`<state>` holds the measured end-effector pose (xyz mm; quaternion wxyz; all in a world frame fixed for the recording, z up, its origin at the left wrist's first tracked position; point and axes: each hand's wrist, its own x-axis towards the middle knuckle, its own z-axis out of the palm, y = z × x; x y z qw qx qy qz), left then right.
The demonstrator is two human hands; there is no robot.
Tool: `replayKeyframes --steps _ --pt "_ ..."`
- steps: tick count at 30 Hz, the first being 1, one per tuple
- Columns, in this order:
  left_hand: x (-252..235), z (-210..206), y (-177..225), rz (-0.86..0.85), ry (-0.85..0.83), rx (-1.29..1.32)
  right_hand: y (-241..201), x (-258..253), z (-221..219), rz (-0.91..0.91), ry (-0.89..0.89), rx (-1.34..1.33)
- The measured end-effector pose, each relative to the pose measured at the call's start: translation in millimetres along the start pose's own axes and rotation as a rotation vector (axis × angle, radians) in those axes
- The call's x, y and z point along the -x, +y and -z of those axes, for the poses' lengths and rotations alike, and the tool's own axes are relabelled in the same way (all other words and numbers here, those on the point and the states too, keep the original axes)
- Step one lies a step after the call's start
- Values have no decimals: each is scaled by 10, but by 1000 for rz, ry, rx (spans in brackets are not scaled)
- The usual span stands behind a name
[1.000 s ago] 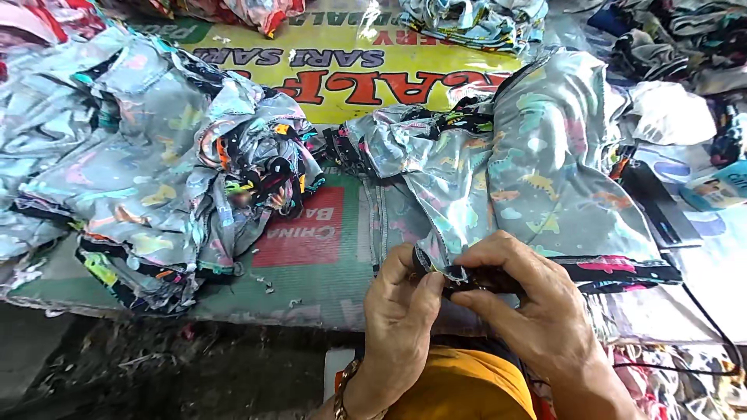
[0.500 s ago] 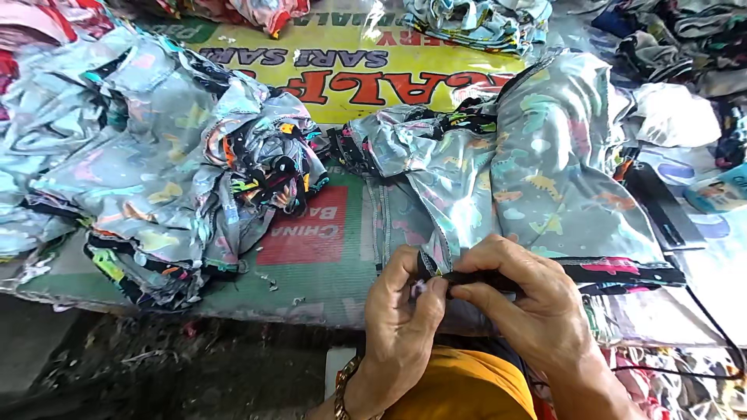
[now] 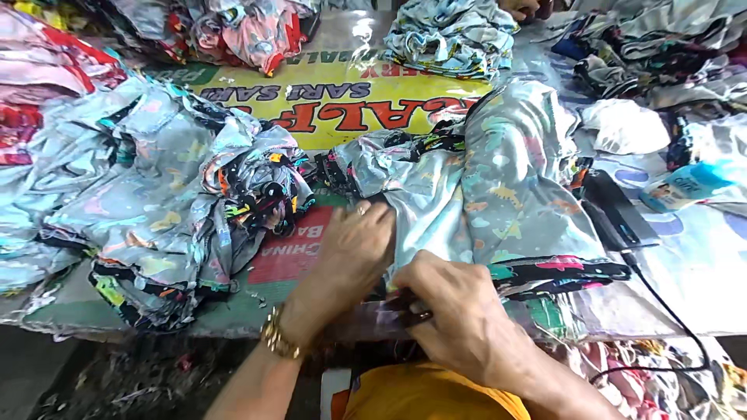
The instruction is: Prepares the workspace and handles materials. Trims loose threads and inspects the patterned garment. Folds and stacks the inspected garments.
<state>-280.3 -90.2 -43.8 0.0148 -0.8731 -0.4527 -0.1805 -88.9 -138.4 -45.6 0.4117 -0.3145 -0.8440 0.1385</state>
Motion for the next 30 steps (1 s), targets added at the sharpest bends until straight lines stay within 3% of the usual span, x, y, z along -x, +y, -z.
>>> replayKeyframes --steps 3,7,9,11,13,14,16,18,21,25,30 --pt "-521 224 -37 90 -8 91 15 59 153 -2 189 45" --pt "-1441 262 345 -27 169 192 136 351 614 -141 599 -20" --pt "-1747 -6 657 -131 172 174 178 451 814 -160 748 44" --pt "-1879 -473 918 -237 34 144 165 522 901 -133 779 42" --pt "-1866 -864 1018 -357 -209 197 82 550 853 -127 670 36" --pt "-1869 -869 1032 -393 -329 271 46 546 784 -123 570 21" --pt "-1887 -577 982 -443 -457 666 42 509 547 -76 360 -57" --pt "-1802 -252 836 -410 -465 1119 72 444 274 -41 148 -56" --pt "-1473 207 487 -303 -239 1104 57 340 -40 -78 -127 80" --pt "-646 524 134 -43 90 1010 118 301 -355 -62 -129 398" --pt "452 255 154 238 461 1370 207 276 -268 -127 -138 213"
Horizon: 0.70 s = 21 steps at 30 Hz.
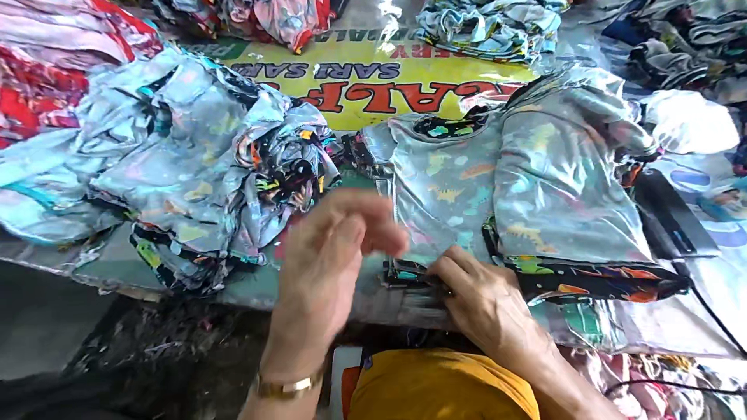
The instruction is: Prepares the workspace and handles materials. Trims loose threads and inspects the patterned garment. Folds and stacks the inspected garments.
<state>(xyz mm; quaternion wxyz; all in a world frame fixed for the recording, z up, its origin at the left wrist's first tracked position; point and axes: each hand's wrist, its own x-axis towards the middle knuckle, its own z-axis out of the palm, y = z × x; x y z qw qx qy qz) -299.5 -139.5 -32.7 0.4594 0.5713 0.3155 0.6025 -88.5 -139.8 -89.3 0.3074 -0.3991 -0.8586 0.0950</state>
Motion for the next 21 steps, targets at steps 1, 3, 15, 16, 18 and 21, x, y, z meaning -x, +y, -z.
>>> replayKeyframes --steps 1,3,15,16,18,21 --pt "192 -1 -87 32 -7 115 22 -8 24 -13 6 -77" --pt "500 -87 -261 125 -120 330 32 -35 74 -38 36 -213" --pt "388 -712 -493 417 264 858 -27 45 362 86 221 -281" --pt "363 -708 -483 413 282 856 -26 69 351 96 204 -277" --pt "349 -702 -469 392 295 802 -10 106 325 102 165 -288" --pt "397 -701 -498 263 272 618 28 92 306 52 165 -432"
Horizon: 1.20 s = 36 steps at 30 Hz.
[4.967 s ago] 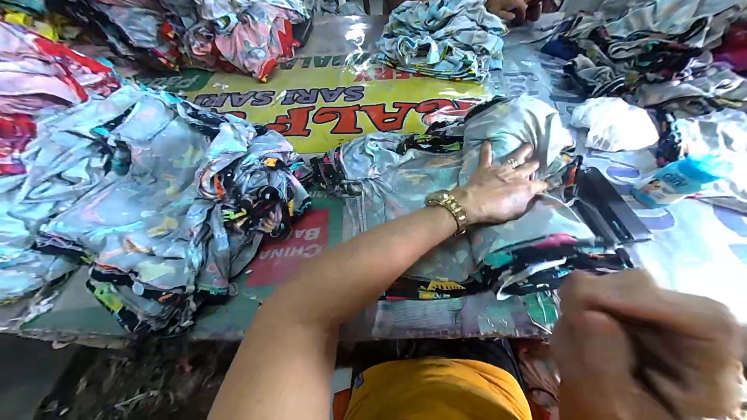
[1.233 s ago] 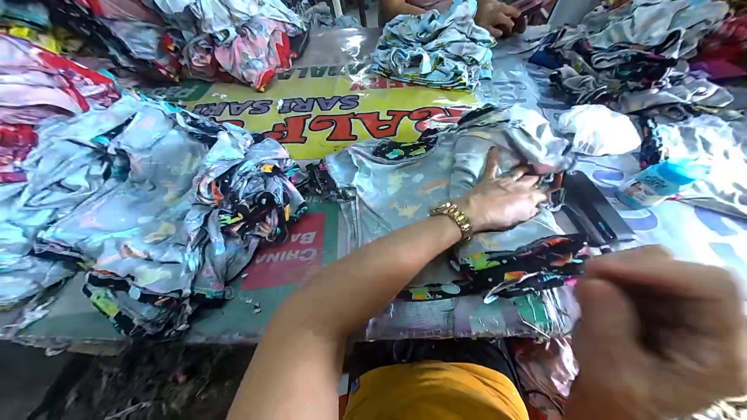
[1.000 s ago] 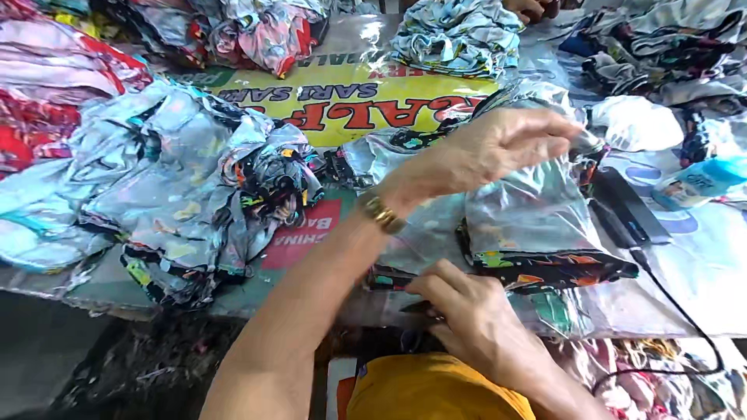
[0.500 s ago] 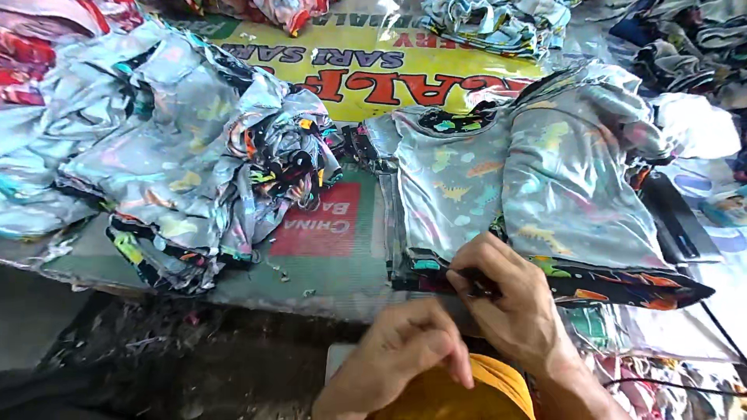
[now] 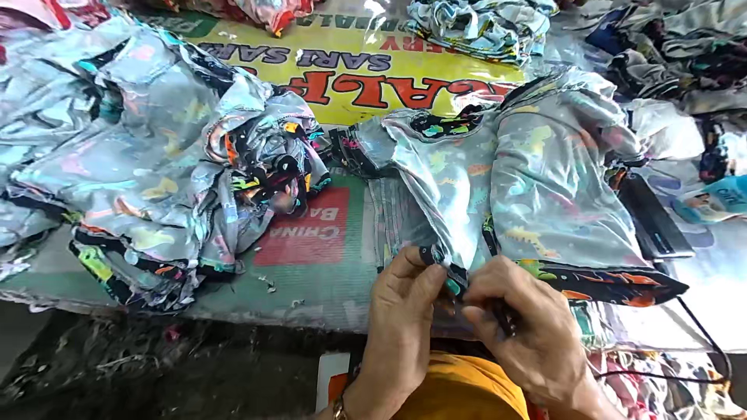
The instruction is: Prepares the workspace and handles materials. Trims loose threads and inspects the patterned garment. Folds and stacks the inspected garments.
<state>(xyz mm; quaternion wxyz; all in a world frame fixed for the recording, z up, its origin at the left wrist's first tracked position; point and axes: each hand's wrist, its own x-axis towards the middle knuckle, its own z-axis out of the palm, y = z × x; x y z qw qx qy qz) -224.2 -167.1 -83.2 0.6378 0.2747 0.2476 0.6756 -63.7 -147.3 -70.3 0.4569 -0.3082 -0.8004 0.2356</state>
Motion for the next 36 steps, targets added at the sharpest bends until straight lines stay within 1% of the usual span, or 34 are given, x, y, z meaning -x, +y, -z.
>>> replayKeyframes --steps 3,5,8,10,15,21,26,29,32,36 --pt "16 36 -48 -179 -57 -170 -1 -74 -48 -83 96 -106" --pt "11 50 -78 -261 -80 -251 -1 -123 -81 -97 107 -110" --pt "-3 62 -101 -335 -106 -317 18 -153 -114 -9 154 -43" --pt "0 68 -97 -354 -116 -346 23 -141 -107 35 170 -18" --pt "3 67 -101 -343 -142 -335 -21 -84 -69 -16 137 -112" --pt "22 67 -101 -323 -135 -329 -106 -15 -58 -18 65 -45" --pt "13 72 -39 -185 -45 -171 -115 49 -38 -70 57 17" --pt "7 94 -4 -116 -47 -44 -98 34 4 -105 67 56" --pt "12 94 -18 -124 -67 -40 -66 -15 11 -128 83 52" --pt "23 61 -34 -205 -59 -142 -68 -67 -4 -131 88 19"
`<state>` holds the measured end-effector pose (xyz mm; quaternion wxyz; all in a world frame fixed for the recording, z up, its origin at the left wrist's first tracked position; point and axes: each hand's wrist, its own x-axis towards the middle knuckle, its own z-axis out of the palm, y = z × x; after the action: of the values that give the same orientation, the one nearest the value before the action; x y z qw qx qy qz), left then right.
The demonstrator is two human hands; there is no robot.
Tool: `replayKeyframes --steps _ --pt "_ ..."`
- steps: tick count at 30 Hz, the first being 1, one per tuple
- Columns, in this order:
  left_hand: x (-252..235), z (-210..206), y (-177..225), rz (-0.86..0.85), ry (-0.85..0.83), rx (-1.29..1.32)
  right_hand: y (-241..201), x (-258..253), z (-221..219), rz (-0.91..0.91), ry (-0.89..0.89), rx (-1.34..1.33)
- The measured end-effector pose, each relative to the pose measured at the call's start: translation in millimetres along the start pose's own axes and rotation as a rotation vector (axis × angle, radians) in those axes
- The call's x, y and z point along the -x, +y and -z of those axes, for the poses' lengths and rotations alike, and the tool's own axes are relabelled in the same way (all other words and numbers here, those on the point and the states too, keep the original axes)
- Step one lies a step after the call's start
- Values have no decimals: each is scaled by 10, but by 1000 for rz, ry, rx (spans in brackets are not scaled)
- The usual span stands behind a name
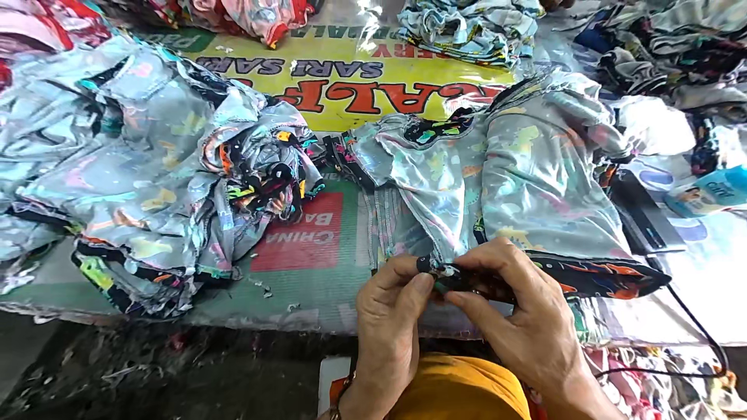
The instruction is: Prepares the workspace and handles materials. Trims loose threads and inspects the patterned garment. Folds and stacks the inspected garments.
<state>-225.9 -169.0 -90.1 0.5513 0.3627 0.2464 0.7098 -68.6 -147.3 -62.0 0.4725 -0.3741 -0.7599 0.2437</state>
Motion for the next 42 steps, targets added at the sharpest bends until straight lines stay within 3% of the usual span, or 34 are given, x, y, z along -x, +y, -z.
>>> replayKeyframes --steps 6,30,36,39,42 --pt "12 25 -7 -121 -33 -164 2 -46 19 -1 -5 -117" --pt "-7 49 -33 -280 -105 -400 109 -63 -9 -2 -16 -293" --pt "7 26 -16 -160 -75 -249 149 -49 -10 -20 -44 -439" --pt "11 33 -7 -133 -82 -202 139 -40 -41 -10 -70 -319" --pt "-69 106 70 -257 -182 -502 168 -42 -59 36 -40 -199"
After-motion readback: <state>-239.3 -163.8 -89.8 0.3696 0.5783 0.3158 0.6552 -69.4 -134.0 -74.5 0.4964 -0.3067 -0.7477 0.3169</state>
